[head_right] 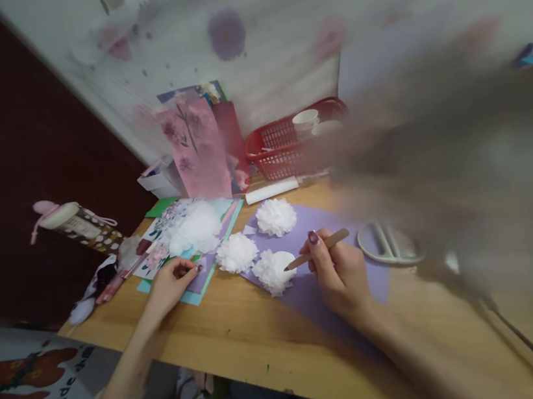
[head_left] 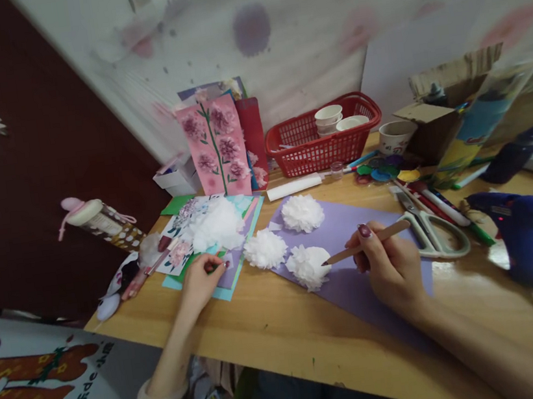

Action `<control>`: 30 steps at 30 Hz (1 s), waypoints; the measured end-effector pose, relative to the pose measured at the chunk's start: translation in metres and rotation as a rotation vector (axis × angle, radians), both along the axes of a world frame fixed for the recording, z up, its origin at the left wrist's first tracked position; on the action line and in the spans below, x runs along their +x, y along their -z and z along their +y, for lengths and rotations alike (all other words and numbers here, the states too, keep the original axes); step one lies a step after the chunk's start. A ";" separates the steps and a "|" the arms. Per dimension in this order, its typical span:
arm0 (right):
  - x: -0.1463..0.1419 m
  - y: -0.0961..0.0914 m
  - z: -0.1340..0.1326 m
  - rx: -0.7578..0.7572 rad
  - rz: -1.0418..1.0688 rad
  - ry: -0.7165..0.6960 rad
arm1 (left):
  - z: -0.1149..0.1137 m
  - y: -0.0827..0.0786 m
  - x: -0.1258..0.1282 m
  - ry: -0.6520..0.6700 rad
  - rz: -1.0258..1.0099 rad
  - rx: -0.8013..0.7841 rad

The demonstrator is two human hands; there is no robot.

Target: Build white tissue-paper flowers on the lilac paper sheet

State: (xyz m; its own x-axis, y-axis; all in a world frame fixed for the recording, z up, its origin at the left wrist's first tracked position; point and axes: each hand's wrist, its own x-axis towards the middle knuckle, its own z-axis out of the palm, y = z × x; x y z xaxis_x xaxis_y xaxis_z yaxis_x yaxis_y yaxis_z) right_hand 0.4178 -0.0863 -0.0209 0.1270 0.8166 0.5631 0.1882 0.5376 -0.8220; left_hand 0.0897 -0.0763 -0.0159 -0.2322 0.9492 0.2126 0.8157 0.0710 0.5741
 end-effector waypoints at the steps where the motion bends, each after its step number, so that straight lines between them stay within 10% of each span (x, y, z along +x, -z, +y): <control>1: 0.000 0.000 0.000 -0.016 0.017 -0.002 | -0.001 0.000 0.000 0.007 -0.025 -0.001; 30: -0.002 -0.002 -0.002 -0.099 0.104 -0.041 | 0.004 -0.012 0.019 0.035 -0.410 -0.010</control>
